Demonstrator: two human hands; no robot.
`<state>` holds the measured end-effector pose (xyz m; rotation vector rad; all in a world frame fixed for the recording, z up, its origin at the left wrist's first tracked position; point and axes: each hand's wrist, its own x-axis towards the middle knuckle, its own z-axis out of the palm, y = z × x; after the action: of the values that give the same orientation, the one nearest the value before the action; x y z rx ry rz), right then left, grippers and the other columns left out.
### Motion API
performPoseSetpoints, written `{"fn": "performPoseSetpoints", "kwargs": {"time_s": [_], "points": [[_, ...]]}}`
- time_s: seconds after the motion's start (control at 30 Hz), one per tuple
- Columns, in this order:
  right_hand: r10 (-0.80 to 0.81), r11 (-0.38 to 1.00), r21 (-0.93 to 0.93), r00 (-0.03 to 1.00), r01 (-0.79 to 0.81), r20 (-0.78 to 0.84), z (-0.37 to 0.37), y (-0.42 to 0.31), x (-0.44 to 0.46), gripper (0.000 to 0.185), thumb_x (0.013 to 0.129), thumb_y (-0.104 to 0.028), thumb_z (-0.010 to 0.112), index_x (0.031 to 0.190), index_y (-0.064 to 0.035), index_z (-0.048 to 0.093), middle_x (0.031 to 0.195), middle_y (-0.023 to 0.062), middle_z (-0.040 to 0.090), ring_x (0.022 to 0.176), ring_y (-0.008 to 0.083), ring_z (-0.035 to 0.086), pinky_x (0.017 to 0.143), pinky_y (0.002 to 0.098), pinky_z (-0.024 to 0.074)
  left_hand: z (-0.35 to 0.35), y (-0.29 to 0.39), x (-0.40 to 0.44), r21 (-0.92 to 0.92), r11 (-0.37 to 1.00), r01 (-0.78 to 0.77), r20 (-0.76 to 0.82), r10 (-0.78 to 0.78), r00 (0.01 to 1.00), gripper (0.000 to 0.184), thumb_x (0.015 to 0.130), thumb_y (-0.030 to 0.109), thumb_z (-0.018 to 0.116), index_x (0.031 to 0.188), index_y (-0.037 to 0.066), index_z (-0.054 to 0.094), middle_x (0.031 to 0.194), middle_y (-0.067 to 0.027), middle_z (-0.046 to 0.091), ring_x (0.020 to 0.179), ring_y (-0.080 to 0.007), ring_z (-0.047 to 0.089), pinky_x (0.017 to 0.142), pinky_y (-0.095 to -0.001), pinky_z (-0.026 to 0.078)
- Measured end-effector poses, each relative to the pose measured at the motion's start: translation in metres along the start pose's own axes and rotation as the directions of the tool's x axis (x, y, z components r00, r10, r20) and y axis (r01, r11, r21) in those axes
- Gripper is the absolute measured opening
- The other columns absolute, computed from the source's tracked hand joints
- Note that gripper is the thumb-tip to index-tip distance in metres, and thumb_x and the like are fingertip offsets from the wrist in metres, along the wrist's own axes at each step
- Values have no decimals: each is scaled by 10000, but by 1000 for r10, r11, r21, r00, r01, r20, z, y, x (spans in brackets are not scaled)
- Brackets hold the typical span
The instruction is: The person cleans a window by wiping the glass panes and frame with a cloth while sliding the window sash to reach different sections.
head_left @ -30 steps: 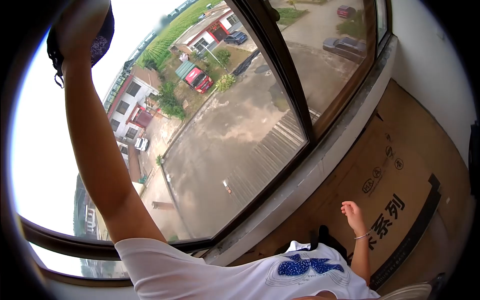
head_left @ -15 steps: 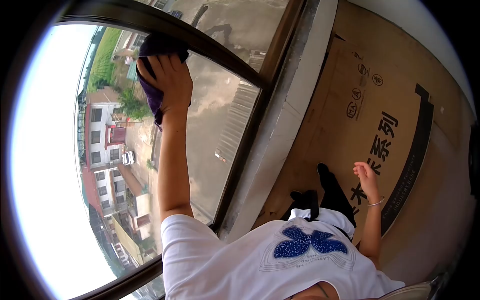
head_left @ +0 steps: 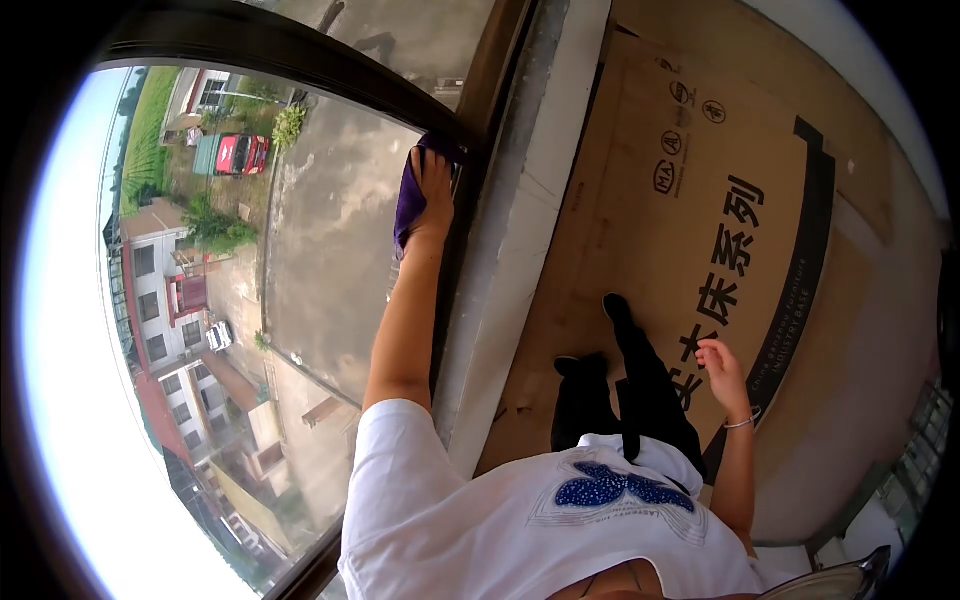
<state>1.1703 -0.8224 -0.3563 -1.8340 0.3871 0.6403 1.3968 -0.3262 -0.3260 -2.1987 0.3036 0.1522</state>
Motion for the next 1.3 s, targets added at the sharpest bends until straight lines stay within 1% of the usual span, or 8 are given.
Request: {"fn": "performPoseSetpoints", "kwargs": {"time_s": [0.5,0.57,0.77,0.87,0.93,1.0,1.1,1.3], "points": [[-92,995,-31,990,96,104,77,-25,-60,243,984,-203,505,1113,-14,587,963,67,650,899,136,617,825,274,493,65,86,-238,-808,585,74,-131,-301,945,344,802,85,543,1137,77,618,1177,-111,550,1139,-303,489,1046,-415,334],[-159,983,137,940,123,303,125,-41,-64,241,980,-179,491,1126,-12,588,1023,78,647,897,144,620,831,281,502,44,117,-308,-869,-325,372,493,-523,695,375,833,16,519,1205,30,564,1134,-186,551,1068,-347,530,963,-425,398],[-356,934,234,670,270,651,262,-114,-108,664,910,-317,632,1457,-118,314,1450,162,343,1294,249,436,1026,365,406,-69,98,-407,-168,-986,11,626,-98,773,495,974,171,491,1428,50,336,1422,-126,394,1294,-235,405,1068,-358,323],[-480,867,308,493,391,725,303,-136,-126,610,912,-287,632,1422,-77,371,1356,118,471,1225,186,479,1013,326,416,-94,78,-441,109,-994,15,517,69,853,455,960,136,516,1393,46,409,1422,-126,413,1311,-260,402,1072,-358,321],[-328,930,366,510,28,795,318,-139,-127,493,923,-234,615,1344,-33,457,1223,80,573,1106,148,551,960,295,456,-92,54,-463,-846,-532,26,323,-473,819,378,926,81,554,1300,39,524,1354,-133,489,1276,-286,446,1054,-371,348],[-233,914,377,569,-149,789,328,-145,-120,360,937,-192,583,1245,-13,528,1127,54,623,1010,133,602,906,285,490,-97,23,-495,-944,-292,153,324,-738,592,342,871,-11,564,1209,27,593,1302,-149,529,1228,-302,488,1053,-397,352],[-151,757,562,747,-334,647,333,-164,-83,256,976,-181,490,1162,-15,552,1066,99,641,963,196,631,861,340,525,-100,-35,-555,-812,121,571,-16,-983,185,294,918,54,526,1201,7,585,1292,-163,512,1225,-332,465,1034,-460,348],[-588,444,885,791,140,170,303,-322,9,403,1004,-387,432,1241,-85,553,1134,-6,615,1018,137,558,935,308,426,-88,-116,-656,-335,3,942,-530,-828,-186,536,971,309,503,1356,-48,397,1355,-227,421,1252,-363,397,1043,-464,282]]}}
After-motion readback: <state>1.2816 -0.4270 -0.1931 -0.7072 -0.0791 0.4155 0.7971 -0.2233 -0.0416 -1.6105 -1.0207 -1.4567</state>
